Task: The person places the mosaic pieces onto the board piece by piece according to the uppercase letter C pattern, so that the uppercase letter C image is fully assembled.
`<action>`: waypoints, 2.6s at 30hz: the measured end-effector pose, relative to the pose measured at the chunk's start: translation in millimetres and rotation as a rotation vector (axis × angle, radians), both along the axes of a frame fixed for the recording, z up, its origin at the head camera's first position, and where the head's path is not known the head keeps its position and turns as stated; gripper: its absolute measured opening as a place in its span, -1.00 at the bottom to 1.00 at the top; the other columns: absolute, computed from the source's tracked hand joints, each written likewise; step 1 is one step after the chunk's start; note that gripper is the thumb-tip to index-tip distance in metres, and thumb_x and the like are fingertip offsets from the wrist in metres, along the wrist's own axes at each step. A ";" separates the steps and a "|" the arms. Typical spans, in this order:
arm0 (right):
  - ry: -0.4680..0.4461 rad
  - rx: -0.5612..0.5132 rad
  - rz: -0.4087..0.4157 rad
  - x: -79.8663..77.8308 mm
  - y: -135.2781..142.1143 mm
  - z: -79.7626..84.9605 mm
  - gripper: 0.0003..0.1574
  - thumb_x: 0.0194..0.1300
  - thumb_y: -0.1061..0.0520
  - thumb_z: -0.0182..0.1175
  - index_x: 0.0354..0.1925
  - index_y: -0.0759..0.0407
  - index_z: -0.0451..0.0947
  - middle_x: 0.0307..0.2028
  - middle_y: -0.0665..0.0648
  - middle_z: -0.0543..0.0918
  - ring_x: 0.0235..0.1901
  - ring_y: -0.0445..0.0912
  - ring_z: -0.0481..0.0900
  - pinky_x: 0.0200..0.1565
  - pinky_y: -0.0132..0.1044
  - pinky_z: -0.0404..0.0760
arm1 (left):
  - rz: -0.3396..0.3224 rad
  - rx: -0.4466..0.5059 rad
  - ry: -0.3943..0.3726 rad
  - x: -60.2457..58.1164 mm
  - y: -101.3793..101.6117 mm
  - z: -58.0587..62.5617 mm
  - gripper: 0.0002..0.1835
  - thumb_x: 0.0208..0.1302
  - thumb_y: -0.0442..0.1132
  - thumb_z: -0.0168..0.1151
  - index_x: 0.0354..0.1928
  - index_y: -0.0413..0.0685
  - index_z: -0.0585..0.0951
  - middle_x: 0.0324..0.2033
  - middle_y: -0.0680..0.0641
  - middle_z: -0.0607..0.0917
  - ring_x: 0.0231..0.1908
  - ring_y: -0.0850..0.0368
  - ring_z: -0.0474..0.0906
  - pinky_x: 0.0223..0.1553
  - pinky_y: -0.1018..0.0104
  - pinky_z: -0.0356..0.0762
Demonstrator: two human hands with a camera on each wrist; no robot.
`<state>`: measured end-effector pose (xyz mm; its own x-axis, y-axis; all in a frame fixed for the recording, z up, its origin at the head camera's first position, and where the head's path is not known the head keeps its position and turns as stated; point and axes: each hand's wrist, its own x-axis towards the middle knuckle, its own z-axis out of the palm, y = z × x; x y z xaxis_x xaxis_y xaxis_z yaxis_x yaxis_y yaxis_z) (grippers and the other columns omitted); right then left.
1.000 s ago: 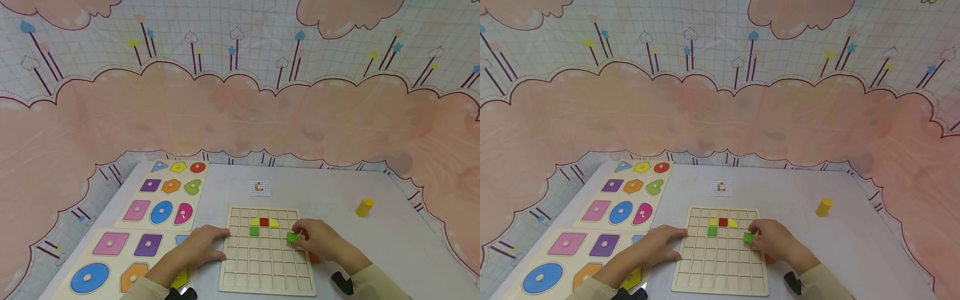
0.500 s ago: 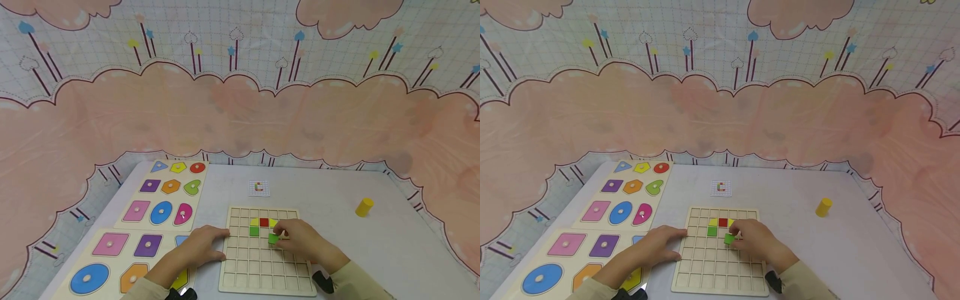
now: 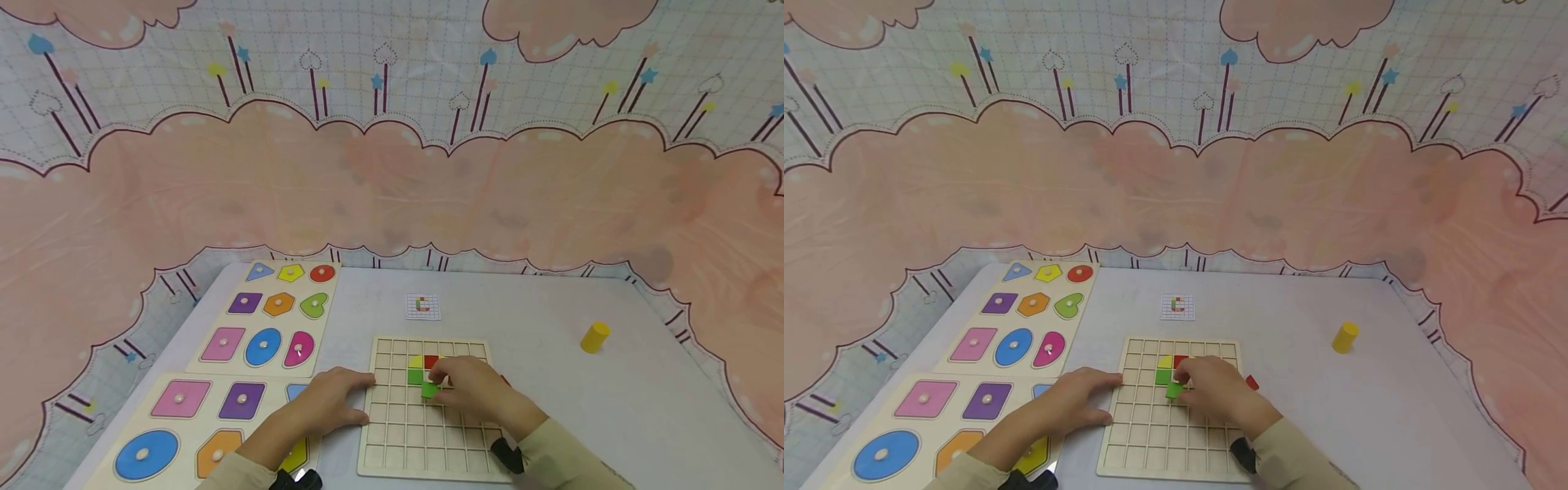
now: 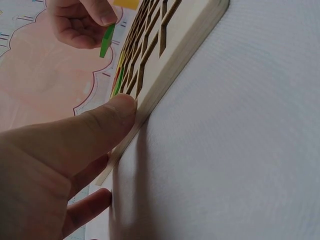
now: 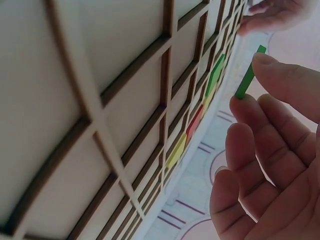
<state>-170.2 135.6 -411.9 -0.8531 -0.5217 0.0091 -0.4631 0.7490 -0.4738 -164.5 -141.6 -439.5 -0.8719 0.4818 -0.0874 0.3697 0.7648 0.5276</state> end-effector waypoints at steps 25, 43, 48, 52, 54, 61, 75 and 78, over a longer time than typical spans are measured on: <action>-0.031 0.050 0.001 -2.7 -18.6 -6.4 -0.81 0.19 0.13 0.40 -0.19 0.10 0.67 -0.28 -0.07 0.71 -0.22 -0.08 0.62 -0.08 -0.09 0.60 | -0.006 0.005 -0.010 0.6 -0.4 -1.2 -0.34 0.02 -0.08 0.58 0.22 -0.02 0.63 0.11 -0.06 0.66 0.18 -0.15 0.49 0.20 -0.19 0.42; 0.013 0.076 -0.002 -3.8 -23.0 -5.4 -0.83 0.18 0.12 0.41 -0.23 0.09 0.68 -0.32 -0.08 0.72 -0.23 -0.09 0.64 -0.13 -0.11 0.61 | -0.013 0.013 0.003 0.1 -1.2 -1.1 -0.35 0.03 -0.09 0.57 0.22 -0.04 0.63 0.11 -0.06 0.66 0.18 -0.14 0.49 0.21 -0.17 0.42; 0.026 0.085 -0.004 -4.5 -24.7 -5.8 -0.83 0.17 0.11 0.42 -0.25 0.10 0.68 -0.34 -0.09 0.71 -0.26 -0.09 0.64 -0.16 -0.13 0.61 | -0.011 0.018 0.000 0.0 -1.3 -1.5 -0.35 0.03 -0.09 0.57 0.22 -0.04 0.63 0.11 -0.07 0.66 0.19 -0.15 0.48 0.21 -0.18 0.42; 0.022 0.096 -0.006 -4.7 -25.8 -4.5 -0.82 0.15 0.13 0.43 -0.24 0.11 0.68 -0.35 -0.08 0.70 -0.27 -0.08 0.62 -0.15 -0.13 0.60 | -0.013 0.017 0.004 0.1 -1.4 -1.6 -0.35 0.04 -0.09 0.57 0.22 -0.03 0.63 0.11 -0.06 0.66 0.19 -0.14 0.48 0.22 -0.17 0.42; 0.024 0.097 -0.006 -4.7 -26.2 -4.0 -0.81 0.14 0.14 0.44 -0.24 0.11 0.68 -0.36 -0.08 0.70 -0.28 -0.07 0.61 -0.16 -0.13 0.59 | -0.014 0.017 0.006 0.1 -1.5 -1.8 -0.35 0.04 -0.08 0.57 0.22 -0.03 0.63 0.12 -0.05 0.66 0.19 -0.14 0.48 0.22 -0.16 0.42; 0.032 0.102 -0.006 -4.6 -27.0 -4.2 -0.79 0.12 0.15 0.45 -0.25 0.12 0.66 -0.36 -0.08 0.68 -0.29 -0.07 0.60 -0.17 -0.13 0.58 | -0.018 0.016 0.010 0.0 -2.0 -2.5 -0.35 0.04 -0.08 0.57 0.22 -0.03 0.63 0.12 -0.05 0.66 0.19 -0.13 0.48 0.22 -0.16 0.42; -0.064 0.037 -0.055 -4.5 -18.2 1.6 -0.69 0.19 0.14 0.37 -0.06 0.13 0.67 -0.19 -0.02 0.71 -0.24 -0.12 0.62 -0.15 -0.12 0.62 | -0.006 0.007 -0.003 0.9 -1.0 -0.6 -0.36 0.04 -0.08 0.57 0.22 -0.01 0.63 0.12 -0.07 0.65 0.19 -0.14 0.48 0.21 -0.17 0.42; -0.060 0.019 -0.076 -4.6 -11.5 4.4 -0.66 0.19 0.16 0.36 -0.04 0.15 0.66 -0.16 0.00 0.71 -0.21 -0.09 0.62 -0.13 -0.09 0.61 | -0.005 0.005 -0.001 0.9 -0.9 -0.5 -0.36 0.04 -0.08 0.57 0.22 -0.01 0.63 0.12 -0.07 0.65 0.19 -0.14 0.48 0.22 -0.18 0.41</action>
